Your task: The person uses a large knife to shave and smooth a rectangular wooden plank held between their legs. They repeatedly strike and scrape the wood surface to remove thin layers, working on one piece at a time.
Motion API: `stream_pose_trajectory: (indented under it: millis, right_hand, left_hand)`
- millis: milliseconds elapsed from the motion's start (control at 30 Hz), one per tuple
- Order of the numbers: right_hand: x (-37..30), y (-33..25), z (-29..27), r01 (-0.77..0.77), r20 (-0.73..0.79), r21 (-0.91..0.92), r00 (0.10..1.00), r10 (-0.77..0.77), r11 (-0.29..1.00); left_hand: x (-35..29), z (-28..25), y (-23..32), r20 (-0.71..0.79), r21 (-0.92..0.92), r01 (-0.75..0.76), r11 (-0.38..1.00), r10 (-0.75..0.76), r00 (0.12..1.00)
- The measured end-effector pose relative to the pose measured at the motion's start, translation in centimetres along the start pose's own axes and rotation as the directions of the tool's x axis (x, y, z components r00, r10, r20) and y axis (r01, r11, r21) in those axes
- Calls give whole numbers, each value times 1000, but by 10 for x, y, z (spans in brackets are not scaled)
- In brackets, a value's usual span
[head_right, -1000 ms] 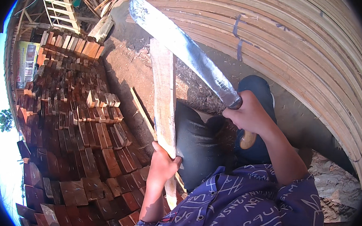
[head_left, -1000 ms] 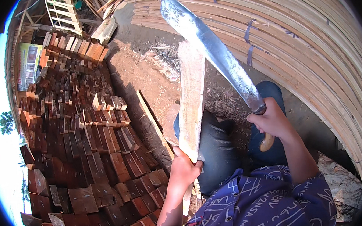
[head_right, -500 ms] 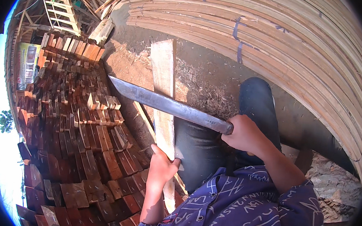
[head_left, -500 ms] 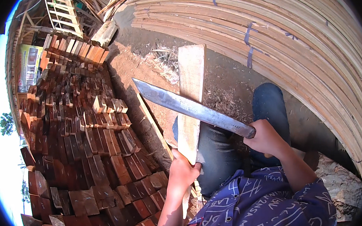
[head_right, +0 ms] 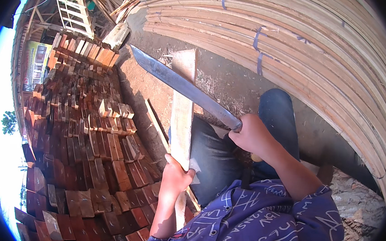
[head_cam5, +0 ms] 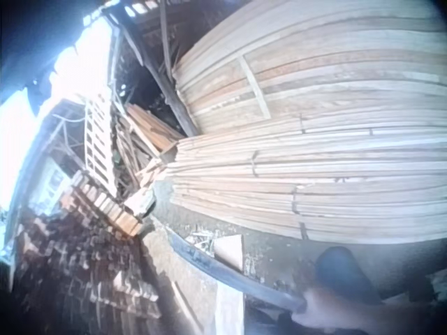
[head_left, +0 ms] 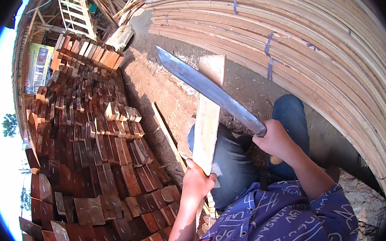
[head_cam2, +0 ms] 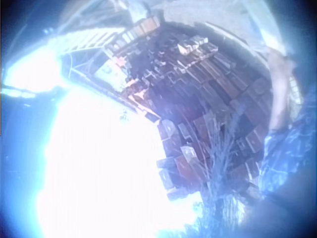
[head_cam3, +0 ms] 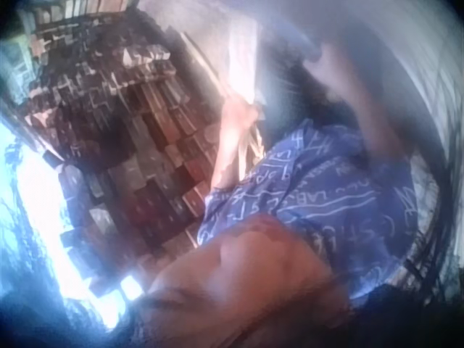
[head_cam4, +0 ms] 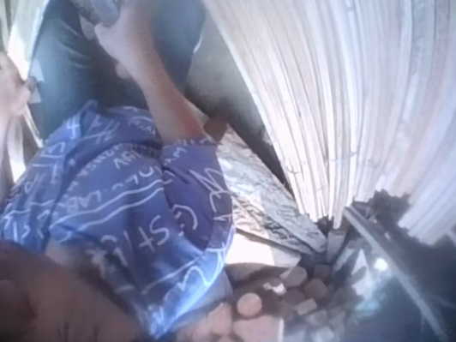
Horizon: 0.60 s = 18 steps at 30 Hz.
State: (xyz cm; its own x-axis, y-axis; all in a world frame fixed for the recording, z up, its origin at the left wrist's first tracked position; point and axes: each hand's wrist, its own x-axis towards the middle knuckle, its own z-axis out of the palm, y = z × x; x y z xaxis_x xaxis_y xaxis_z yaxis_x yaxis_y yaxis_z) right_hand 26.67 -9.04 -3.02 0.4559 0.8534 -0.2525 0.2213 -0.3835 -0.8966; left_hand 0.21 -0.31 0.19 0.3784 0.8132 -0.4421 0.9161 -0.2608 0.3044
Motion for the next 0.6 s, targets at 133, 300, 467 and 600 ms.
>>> stream_pose_trajectory:
  millis: [133,300,467,600]
  right_hand:
    - [-8,6,-1,-57,35,19,998,56,998]
    - [-18,13,5,-94,100,130,992,81,987]
    - [-28,23,9,-137,121,109,985,124,985]
    - [-36,31,8,21,14,38,1000,-22,999]
  left_hand:
    - [-2,-1,-2,-85,93,-40,995,48,995]
    - [0,2,-1,-38,-53,-21,998,19,999]
    - [-2,-4,8,-19,-71,-13,997,12,1000]
    - [-4,0,6,-62,1,-28,1000,28,998]
